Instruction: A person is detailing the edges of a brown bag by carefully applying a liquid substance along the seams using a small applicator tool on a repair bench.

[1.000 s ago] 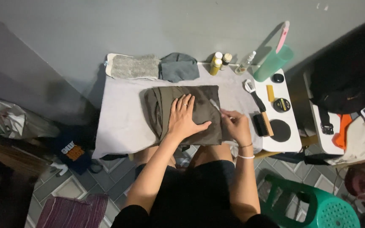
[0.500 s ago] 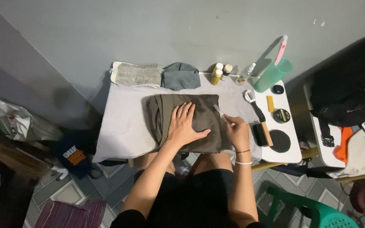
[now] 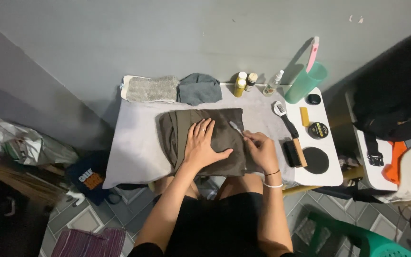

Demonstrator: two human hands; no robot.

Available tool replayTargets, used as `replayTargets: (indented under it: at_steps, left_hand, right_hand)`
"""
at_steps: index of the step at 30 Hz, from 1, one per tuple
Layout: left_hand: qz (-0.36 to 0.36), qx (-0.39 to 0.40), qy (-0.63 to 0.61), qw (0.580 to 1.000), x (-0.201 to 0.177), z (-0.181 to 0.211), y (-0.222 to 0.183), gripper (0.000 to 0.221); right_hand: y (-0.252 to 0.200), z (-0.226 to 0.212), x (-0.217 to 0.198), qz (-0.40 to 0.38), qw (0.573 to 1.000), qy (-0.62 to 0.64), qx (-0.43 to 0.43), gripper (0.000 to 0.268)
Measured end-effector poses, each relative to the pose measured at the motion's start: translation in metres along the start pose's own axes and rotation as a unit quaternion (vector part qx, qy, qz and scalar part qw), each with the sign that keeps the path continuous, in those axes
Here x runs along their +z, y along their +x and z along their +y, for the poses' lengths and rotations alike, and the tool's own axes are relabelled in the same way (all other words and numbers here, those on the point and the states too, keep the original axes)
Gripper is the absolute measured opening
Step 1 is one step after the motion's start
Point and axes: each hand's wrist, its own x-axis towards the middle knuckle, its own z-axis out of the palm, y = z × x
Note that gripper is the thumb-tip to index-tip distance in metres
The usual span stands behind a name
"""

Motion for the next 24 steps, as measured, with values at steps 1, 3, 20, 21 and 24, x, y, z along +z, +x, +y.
replayTargets:
  at_steps: [1,3,20,21,24]
  left_hand:
    - [0.001,-0.001,0.002,1.000,-0.002,0.000,0.002,0.109]
    - [-0.009,-0.007,0.002,1.000,-0.004,0.002,0.001,0.109]
    - [-0.016,-0.006,-0.018,1.000,-0.006,0.000,0.001,0.109]
    - [-0.027,-0.008,-0.015,0.999,-0.006,0.000,0.000,0.109]
    - [-0.038,-0.012,-0.023,0.999,-0.013,0.002,0.000,0.109]
  right_hand:
    - [0.002,0.001,-0.001,-0.001,1.000,0.002,-0.001,0.019]
    - [0.003,0.005,-0.003,0.026,0.999,-0.042,0.001,0.019]
    - [0.006,0.008,0.003,0.023,0.998,-0.033,0.056,0.007]
    - [0.007,0.015,0.004,0.048,0.995,-0.072,0.039,0.007]
    - [0.004,-0.008,0.005,0.003,0.998,-0.032,0.053,0.009]
